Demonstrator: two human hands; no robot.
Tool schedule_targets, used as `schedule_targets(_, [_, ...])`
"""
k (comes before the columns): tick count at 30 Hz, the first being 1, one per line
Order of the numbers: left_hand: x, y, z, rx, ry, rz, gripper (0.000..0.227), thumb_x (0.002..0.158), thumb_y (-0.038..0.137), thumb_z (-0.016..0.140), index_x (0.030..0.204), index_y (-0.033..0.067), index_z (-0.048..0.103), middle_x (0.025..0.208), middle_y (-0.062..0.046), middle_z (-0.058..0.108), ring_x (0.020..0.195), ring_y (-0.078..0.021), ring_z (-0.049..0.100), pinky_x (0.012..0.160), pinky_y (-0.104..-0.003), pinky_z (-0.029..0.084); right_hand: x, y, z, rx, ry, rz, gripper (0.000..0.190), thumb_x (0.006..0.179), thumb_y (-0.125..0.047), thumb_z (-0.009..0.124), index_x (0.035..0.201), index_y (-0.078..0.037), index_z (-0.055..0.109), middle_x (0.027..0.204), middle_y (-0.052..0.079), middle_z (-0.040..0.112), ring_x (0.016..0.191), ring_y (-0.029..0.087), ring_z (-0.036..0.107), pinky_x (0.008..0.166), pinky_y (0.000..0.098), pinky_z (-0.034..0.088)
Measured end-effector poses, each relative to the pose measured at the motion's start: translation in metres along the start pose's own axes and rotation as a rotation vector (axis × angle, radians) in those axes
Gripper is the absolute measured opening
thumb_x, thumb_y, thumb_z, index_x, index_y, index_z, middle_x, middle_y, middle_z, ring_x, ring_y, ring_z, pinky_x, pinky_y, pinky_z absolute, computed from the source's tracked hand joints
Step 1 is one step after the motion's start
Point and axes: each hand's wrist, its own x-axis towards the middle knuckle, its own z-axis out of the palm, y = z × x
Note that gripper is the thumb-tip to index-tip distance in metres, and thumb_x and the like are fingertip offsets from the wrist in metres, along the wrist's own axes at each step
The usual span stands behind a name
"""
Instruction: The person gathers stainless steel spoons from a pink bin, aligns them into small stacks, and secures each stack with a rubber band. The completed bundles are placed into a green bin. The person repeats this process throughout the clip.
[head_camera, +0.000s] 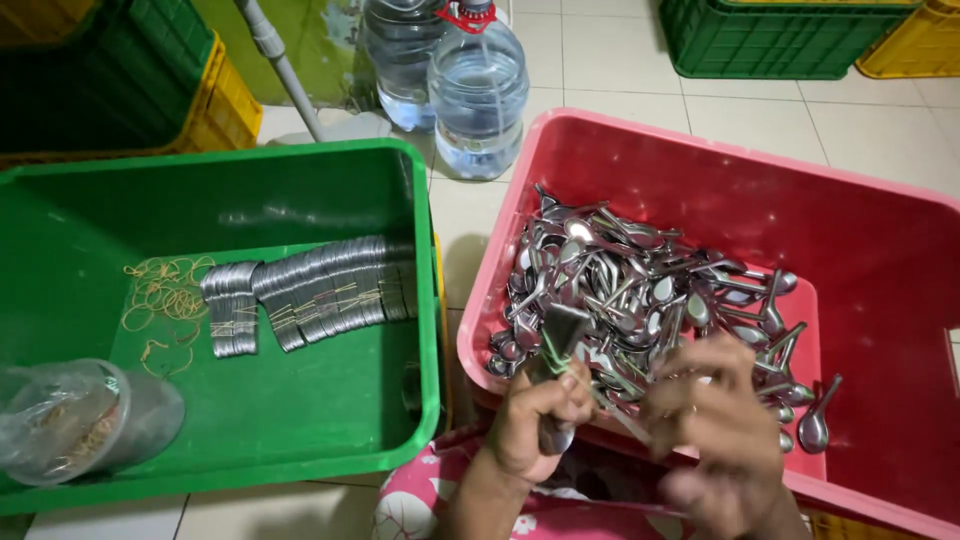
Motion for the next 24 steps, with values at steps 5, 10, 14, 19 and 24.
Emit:
schedule_targets(5, [-0.005, 0.006, 0.001, -0.069, 0.234, -0.072, 0.021, 0.077, -0.003, 0.05, 0.089, 0.0021, 0.066, 0.078, -0.004, 0.062, 0.068, -0.0108, 0.047, 0.066, -0.023, 0.034, 0.016, -0.018, 0.008, 0.144, -0.303, -0.237, 0.056, 0.101, -0.051, 0.047, 0.061, -0.012, 0.051, 0.067, 0.006, 0.061, 0.076, 0.023, 0.066, 0.102, 0.0556, 0.051])
schedule_targets(10, [-0.006, 0.009, 0.011, 0.088, 0.099, 0.17, 0.014, 0.073, -0.002, 0.053, 0.084, 0.0037, 0.06, 0.074, -0.003, 0.058, 0.066, -0.012, 0.049, 0.062, -0.025, 0.038, 0.0, -0.003, 0.021, 1.232, 0.104, 0.309, 0.032, 0.102, -0.033, 0.057, 0.089, -0.004, 0.057, 0.076, 0.005, 0.047, 0.07, 0.019, 0.044, 0.077, 0.0443, 0.04])
schedule_targets(14, [-0.007, 0.035, 0.037, 0.814, 0.094, 0.626, 0.017, 0.066, 0.014, 0.059, 0.078, 0.0034, 0.057, 0.068, -0.005, 0.056, 0.056, -0.0199, 0.045, 0.055, -0.033, 0.04, -0.012, 0.014, 0.027, 1.568, 0.256, 0.582, 0.064, 0.089, 0.009, 0.039, 0.153, 0.005, 0.042, 0.136, 0.02, 0.059, 0.069, 0.011, 0.048, 0.062, 0.0239, 0.049])
schedule_targets(19, [-0.01, 0.056, 0.038, 1.298, 0.118, 0.647, 0.018, 0.063, 0.004, 0.069, 0.071, 0.0103, 0.055, 0.055, 0.001, 0.052, 0.044, -0.0161, 0.043, 0.047, -0.03, 0.036, -0.007, 0.015, -0.001, 0.669, 0.011, 0.564, 0.063, 0.083, -0.004, 0.068, 0.144, 0.0, 0.053, 0.143, 0.02, 0.064, 0.1, 0.024, 0.072, 0.076, 0.0301, 0.06])
schedule_targets(24, [-0.024, 0.062, 0.044, 1.621, 0.038, 0.68, 0.018, 0.066, 0.014, 0.07, 0.074, 0.006, 0.056, 0.063, -0.011, 0.064, 0.047, -0.0328, 0.054, 0.052, -0.041, 0.046, 0.007, 0.018, -0.012, 0.064, -0.31, 0.48, 0.051, 0.06, -0.004, 0.088, 0.111, -0.011, 0.083, 0.111, 0.005, 0.089, 0.089, 0.017, 0.087, 0.083, 0.0291, 0.069])
